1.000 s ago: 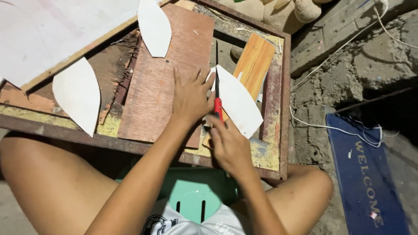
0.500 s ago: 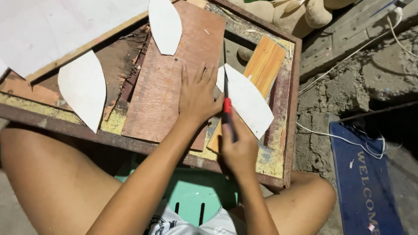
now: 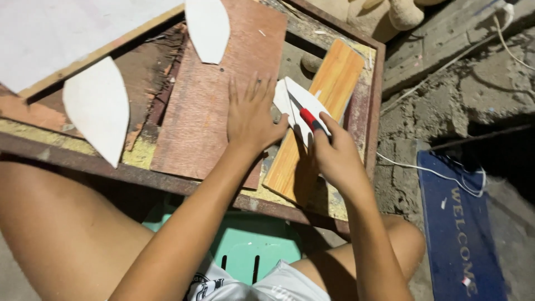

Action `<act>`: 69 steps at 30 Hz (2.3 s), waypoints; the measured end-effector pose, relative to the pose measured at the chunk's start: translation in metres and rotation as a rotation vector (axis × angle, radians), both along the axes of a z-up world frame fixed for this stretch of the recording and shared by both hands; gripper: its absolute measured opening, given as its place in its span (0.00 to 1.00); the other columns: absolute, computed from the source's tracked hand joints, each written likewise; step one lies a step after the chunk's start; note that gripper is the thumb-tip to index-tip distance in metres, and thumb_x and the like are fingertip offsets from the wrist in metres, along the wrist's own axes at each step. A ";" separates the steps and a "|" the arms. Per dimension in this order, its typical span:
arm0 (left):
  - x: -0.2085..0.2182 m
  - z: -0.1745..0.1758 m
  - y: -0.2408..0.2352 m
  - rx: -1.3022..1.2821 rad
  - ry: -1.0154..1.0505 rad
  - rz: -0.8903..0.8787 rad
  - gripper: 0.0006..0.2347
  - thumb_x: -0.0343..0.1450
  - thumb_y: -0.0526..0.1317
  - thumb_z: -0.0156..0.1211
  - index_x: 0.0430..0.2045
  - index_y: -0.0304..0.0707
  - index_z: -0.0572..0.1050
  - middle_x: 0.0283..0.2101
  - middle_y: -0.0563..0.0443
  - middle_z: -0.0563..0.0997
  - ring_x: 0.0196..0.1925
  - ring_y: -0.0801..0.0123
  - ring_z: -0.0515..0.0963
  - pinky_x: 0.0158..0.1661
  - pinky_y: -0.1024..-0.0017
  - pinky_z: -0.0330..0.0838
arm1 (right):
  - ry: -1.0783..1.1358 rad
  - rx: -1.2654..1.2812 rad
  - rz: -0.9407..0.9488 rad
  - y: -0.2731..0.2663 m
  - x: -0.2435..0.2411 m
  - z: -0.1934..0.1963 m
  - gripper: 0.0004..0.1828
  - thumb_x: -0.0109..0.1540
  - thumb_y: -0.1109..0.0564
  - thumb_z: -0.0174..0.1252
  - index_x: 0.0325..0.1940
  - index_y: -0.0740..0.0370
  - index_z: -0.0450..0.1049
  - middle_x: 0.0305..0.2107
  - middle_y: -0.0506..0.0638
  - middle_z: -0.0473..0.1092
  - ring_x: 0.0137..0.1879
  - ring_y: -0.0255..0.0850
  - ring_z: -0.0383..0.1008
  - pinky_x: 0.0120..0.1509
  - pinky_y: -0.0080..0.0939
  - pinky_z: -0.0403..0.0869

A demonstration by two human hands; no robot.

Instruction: Using a hand saw to cut out leaf-shaped pieces from thin plywood on a low workbench.

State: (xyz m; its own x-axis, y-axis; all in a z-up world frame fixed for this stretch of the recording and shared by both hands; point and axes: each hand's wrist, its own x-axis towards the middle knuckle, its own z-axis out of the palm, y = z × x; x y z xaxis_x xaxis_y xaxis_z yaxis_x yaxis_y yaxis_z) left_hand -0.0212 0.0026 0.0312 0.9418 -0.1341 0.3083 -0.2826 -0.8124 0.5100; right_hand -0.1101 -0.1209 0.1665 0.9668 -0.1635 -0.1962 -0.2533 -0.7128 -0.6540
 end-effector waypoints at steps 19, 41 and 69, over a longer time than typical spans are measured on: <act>0.002 0.010 0.001 -0.031 0.065 0.019 0.35 0.65 0.57 0.52 0.69 0.42 0.65 0.73 0.47 0.67 0.78 0.54 0.56 0.74 0.39 0.27 | -0.339 0.047 -0.151 0.009 -0.001 -0.058 0.17 0.67 0.53 0.56 0.54 0.66 0.79 0.33 0.65 0.78 0.42 0.54 0.76 0.45 0.51 0.76; -0.067 0.060 -0.011 -0.462 0.361 -0.265 0.12 0.76 0.35 0.49 0.49 0.41 0.79 0.35 0.49 0.87 0.17 0.76 0.79 0.14 0.83 0.72 | -0.267 1.436 -0.349 -0.062 -0.050 0.012 0.20 0.74 0.50 0.43 0.65 0.65 0.65 0.20 0.42 0.64 0.21 0.27 0.62 0.21 0.25 0.66; 0.006 0.066 0.036 0.385 0.650 -0.143 0.36 0.62 0.83 0.43 0.15 0.48 0.70 0.23 0.57 0.78 0.28 0.63 0.81 0.27 0.70 0.68 | -0.259 0.262 -0.321 -0.056 -0.092 -0.035 0.24 0.65 0.51 0.54 0.64 0.63 0.74 0.26 0.47 0.68 0.31 0.37 0.67 0.36 0.34 0.67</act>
